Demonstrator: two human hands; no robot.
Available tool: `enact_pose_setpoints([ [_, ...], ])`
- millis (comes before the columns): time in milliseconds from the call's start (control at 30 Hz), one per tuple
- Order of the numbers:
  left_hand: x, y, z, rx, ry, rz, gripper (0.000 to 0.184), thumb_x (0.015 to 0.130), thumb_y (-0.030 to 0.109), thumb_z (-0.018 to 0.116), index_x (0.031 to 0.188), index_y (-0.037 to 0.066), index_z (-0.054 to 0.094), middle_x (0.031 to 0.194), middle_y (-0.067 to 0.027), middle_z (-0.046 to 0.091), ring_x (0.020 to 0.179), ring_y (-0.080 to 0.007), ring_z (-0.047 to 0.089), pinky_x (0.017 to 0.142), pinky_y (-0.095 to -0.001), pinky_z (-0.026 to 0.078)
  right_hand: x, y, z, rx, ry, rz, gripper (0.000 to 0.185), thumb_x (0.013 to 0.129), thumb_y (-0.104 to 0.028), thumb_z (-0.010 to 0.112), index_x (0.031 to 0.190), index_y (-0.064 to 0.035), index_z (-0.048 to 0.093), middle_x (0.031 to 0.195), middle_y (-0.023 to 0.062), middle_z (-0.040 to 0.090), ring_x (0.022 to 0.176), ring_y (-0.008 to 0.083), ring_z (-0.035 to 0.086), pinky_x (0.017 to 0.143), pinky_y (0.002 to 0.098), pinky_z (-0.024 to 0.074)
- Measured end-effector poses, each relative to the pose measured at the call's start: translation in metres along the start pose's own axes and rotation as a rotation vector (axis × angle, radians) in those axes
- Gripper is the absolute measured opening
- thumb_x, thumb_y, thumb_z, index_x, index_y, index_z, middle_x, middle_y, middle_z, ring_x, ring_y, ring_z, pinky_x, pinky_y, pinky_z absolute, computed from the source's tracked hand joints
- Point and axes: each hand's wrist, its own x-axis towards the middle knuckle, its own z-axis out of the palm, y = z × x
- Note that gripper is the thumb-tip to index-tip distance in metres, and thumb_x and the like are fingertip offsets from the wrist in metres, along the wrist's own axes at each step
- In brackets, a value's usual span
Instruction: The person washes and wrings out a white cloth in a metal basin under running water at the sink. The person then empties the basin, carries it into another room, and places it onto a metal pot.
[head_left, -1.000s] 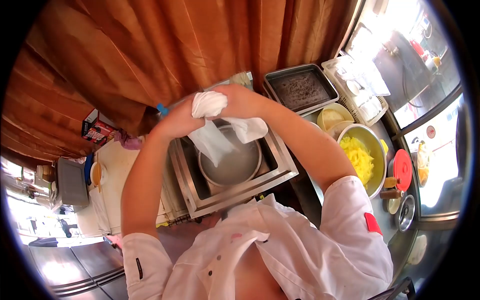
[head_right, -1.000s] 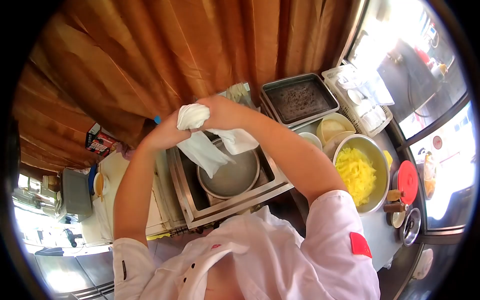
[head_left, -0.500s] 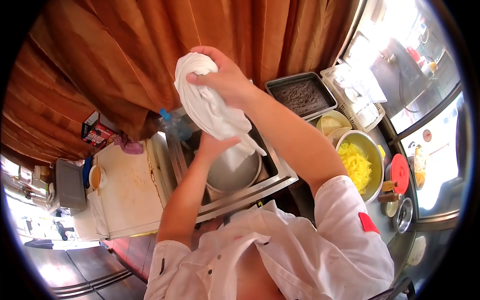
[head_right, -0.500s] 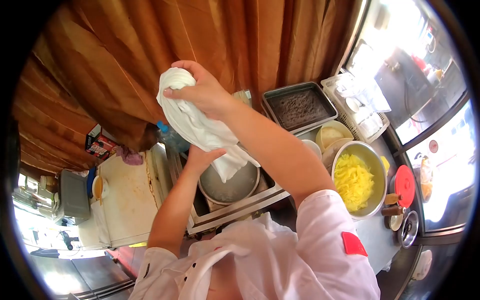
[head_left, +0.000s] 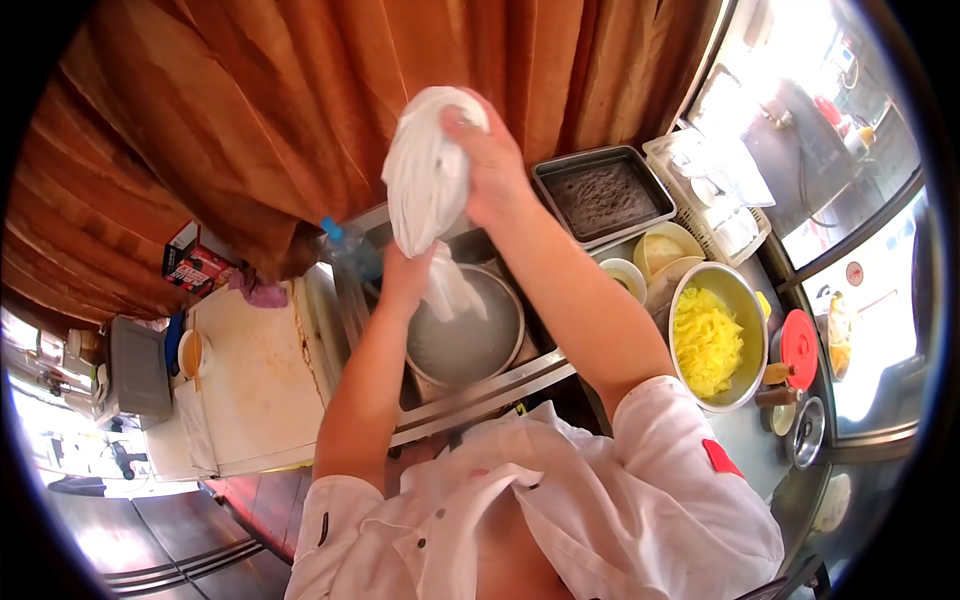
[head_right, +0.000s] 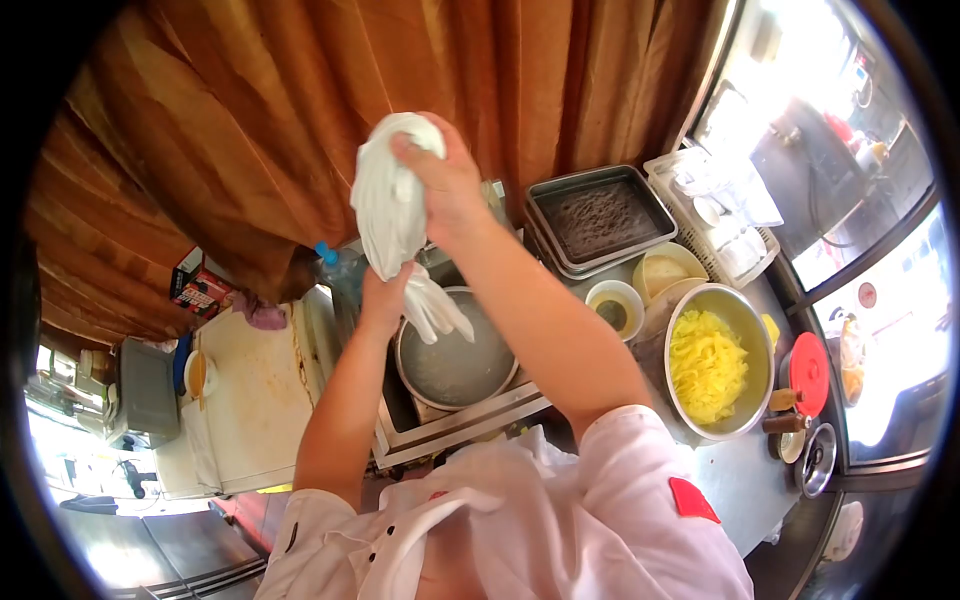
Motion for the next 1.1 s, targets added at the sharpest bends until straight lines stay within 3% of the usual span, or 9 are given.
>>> enact_pose_setpoints([
  [167, 0.006, 0.034, -0.030, -0.148, 0.019, 0.023, 0.040, 0.092, 0.004, 0.064, 0.131, 0.000, 0.058, 0.118, -0.0076, 0.069, 0.105, -0.0166, 0.063, 0.092, -0.0307, 0.050, -0.041, -0.023, -0.080, -0.133, 0.071, 0.073, 0.057, 0.094, -0.009, 0.071, 0.143, -0.0050, 0.042, 0.128, 0.0086, 0.060, 0.121, 0.0228, 0.058, 0.104, 0.0401, 0.0496],
  [300, 0.005, 0.070, -0.023, 0.132, 0.099, 0.165, 0.029, 0.090, 0.001, 0.062, 0.119, 0.000, 0.060, 0.108, -0.0080, 0.069, 0.102, -0.0168, 0.064, 0.091, -0.0306, 0.050, -0.092, 0.012, -0.191, -0.502, 0.034, 0.281, 0.066, 0.092, -0.009, 0.074, 0.147, -0.0031, 0.039, 0.144, 0.0116, 0.053, 0.135, 0.0244, 0.048, 0.117, 0.0382, 0.0348],
  [433, 0.007, 0.097, -0.002, 0.537, -0.110, 0.177, 0.038, 0.081, 0.002, 0.065, 0.118, 0.001, 0.059, 0.105, -0.0170, 0.070, 0.102, -0.0291, 0.067, 0.091, -0.0344, 0.050, -0.130, 0.026, -0.238, -0.838, -0.039, 0.583, 0.110, 0.080, -0.028, 0.088, 0.160, -0.0005, 0.017, 0.162, 0.0209, 0.028, 0.145, 0.0322, 0.038, 0.119, 0.0443, 0.0316],
  [533, 0.009, 0.106, 0.011, 0.841, -0.194, 0.147, 0.044, 0.076, 0.001, 0.065, 0.119, 0.000, 0.058, 0.104, -0.0223, 0.069, 0.104, -0.0381, 0.066, 0.092, -0.0383, 0.050, -0.127, 0.020, -0.197, -0.979, -0.145, 0.546, 0.118, 0.075, -0.034, 0.091, 0.160, 0.0003, 0.016, 0.162, 0.0214, 0.029, 0.146, 0.0329, 0.037, 0.120, 0.0441, 0.0314],
  [633, 0.009, 0.118, 0.025, 0.970, -0.269, 0.126, 0.051, 0.074, 0.001, 0.065, 0.124, 0.001, 0.054, 0.106, -0.0252, 0.068, 0.106, -0.0415, 0.065, 0.093, -0.0411, 0.050, -0.105, 0.013, -0.130, -1.176, -0.355, 0.177, 0.121, 0.072, -0.034, 0.093, 0.160, -0.0009, 0.016, 0.162, 0.0212, 0.027, 0.147, 0.0357, 0.036, 0.120, 0.0424, 0.0307],
  [733, 0.001, 0.143, 0.034, 0.940, -0.349, 0.074, 0.063, 0.074, 0.001, 0.066, 0.133, 0.001, 0.047, 0.113, -0.0263, 0.065, 0.110, -0.0397, 0.064, 0.094, -0.0415, 0.050, -0.084, 0.015, -0.095, -1.259, -0.455, -0.124, 0.119, 0.071, -0.030, 0.092, 0.160, -0.0039, 0.018, 0.156, 0.0233, 0.037, 0.141, 0.0356, 0.045, 0.115, 0.0401, 0.0381],
  [800, -0.005, 0.160, 0.033, 0.901, -0.372, 0.053, 0.070, 0.073, 0.002, 0.068, 0.138, 0.002, 0.042, 0.117, -0.0264, 0.064, 0.112, -0.0381, 0.064, 0.094, -0.0410, 0.050, -0.075, 0.013, -0.086, -1.183, -0.327, 0.030, 0.100, 0.072, -0.025, 0.091, 0.153, -0.0043, 0.036, 0.140, 0.0220, 0.056, 0.127, 0.0322, 0.058, 0.106, 0.0388, 0.0466],
  [933, -0.006, 0.154, 0.013, 0.549, -0.475, 0.093, 0.086, 0.076, 0.008, 0.077, 0.149, 0.001, 0.032, 0.127, -0.0200, 0.057, 0.119, -0.0286, 0.059, 0.100, -0.0372, 0.048, -0.058, -0.003, -0.086, -1.163, -0.288, 0.085, 0.060, 0.074, -0.017, 0.088, 0.126, -0.0011, 0.063, 0.117, 0.0126, 0.071, 0.108, 0.0222, 0.067, 0.096, 0.0347, 0.0520],
  [1100, -0.010, 0.105, 0.009, 0.051, -0.366, 0.265, 0.087, 0.081, 0.014, 0.081, 0.151, 0.001, 0.031, 0.131, -0.0153, 0.057, 0.122, -0.0229, 0.057, 0.106, -0.0354, 0.045, -0.053, 0.007, -0.080, -0.858, -0.194, 0.214, 0.056, 0.079, -0.003, 0.076, 0.132, -0.0015, 0.058, 0.119, 0.0092, 0.068, 0.110, 0.0193, 0.066, 0.095, 0.0361, 0.0529],
])
